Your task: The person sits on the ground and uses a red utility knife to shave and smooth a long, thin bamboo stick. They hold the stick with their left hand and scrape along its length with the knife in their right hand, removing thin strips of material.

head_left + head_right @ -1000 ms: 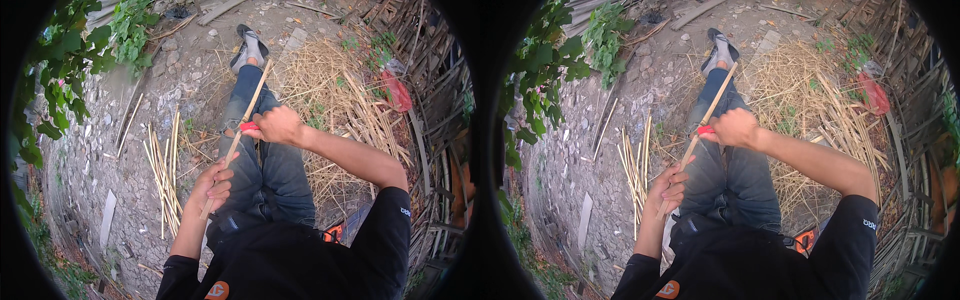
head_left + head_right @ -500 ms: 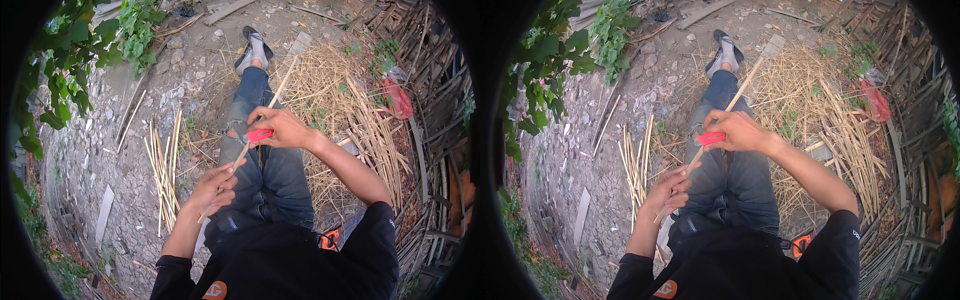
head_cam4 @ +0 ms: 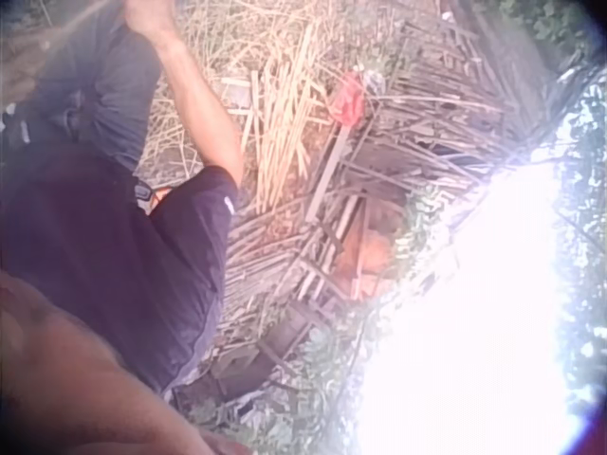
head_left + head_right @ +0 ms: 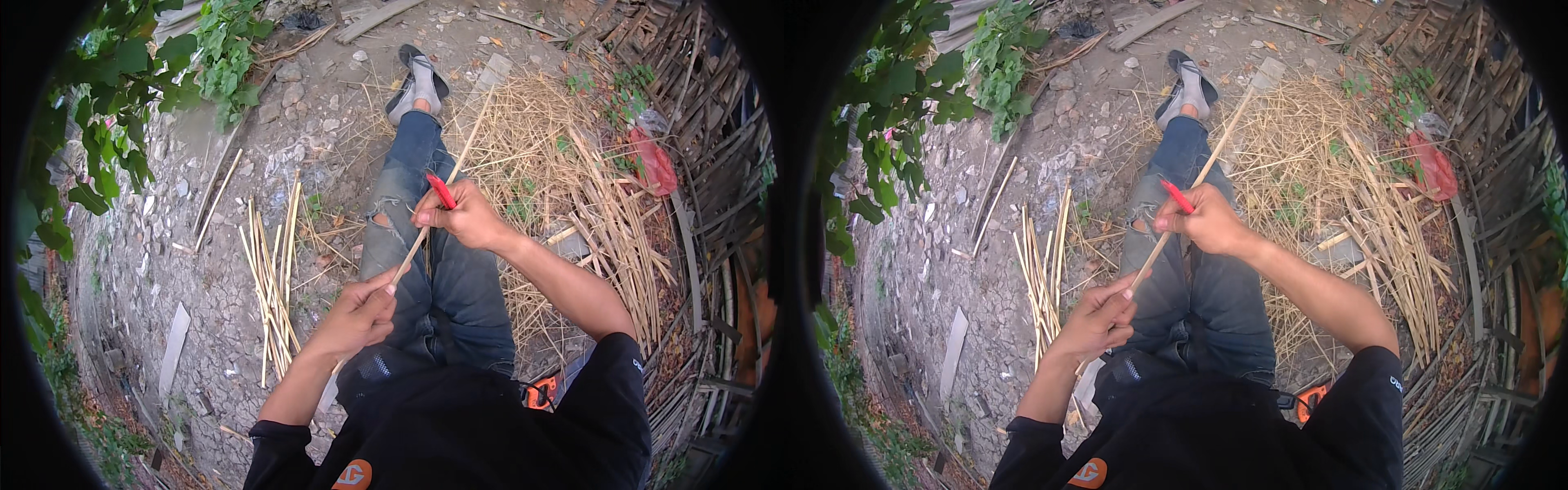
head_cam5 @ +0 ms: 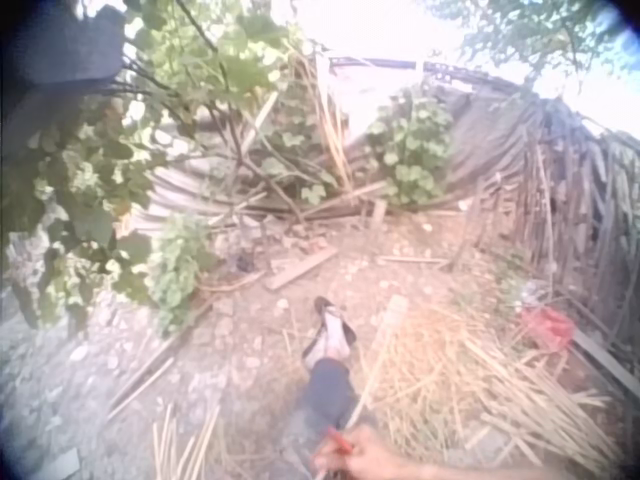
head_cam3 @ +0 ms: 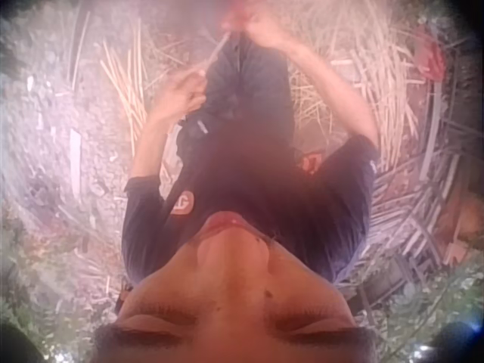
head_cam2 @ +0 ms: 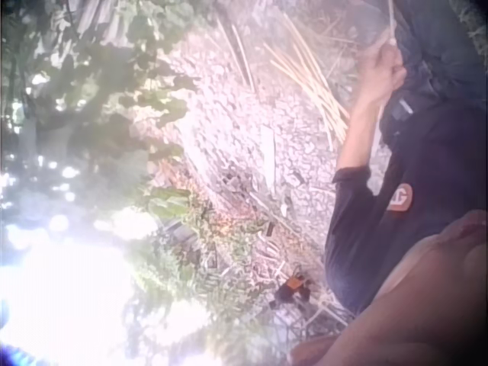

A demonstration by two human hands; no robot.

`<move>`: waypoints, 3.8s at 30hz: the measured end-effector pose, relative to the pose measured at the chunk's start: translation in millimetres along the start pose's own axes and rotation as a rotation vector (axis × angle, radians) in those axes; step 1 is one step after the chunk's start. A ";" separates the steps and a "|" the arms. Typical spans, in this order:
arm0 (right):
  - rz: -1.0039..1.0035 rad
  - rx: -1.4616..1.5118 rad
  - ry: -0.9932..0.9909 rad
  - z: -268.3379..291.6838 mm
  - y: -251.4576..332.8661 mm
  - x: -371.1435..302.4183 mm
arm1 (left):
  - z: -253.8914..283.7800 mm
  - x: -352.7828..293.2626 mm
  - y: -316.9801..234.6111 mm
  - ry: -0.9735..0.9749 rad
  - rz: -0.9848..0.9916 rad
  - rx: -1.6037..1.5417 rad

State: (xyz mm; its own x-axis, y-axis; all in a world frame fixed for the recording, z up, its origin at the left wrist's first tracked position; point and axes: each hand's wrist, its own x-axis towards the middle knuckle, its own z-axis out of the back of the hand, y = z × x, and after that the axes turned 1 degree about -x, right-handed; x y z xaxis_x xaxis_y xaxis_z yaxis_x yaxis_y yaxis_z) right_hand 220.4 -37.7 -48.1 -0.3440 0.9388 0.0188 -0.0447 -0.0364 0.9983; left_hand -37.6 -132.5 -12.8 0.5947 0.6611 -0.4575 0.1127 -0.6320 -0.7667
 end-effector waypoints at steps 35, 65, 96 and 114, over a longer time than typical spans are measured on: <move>0.155 -0.745 -0.188 28.9 -29.0 -48.9 | 60.0 19.0 4.7 0.528 -0.263 -0.278; 0.088 -0.637 -0.021 -57.0 -9.2 -75.3 | 20.2 62.8 45.8 -0.094 -0.191 -0.314; -0.195 -0.376 0.361 -26.6 10.5 -54.8 | 33.1 65.9 38.0 -0.188 -0.145 0.471; -0.470 0.165 0.193 -55.7 -20.2 -60.2 | 57.9 83.6 52.3 -0.303 -0.353 1.023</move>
State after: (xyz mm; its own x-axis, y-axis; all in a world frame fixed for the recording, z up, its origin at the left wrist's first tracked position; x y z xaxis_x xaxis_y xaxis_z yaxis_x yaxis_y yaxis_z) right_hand 189.7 -112.6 -72.5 -0.4892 0.7604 -0.4272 -0.0930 0.4416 0.8924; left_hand -28.0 -86.9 -117.3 0.4251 0.8964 -0.1255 -0.5525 0.1472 -0.8204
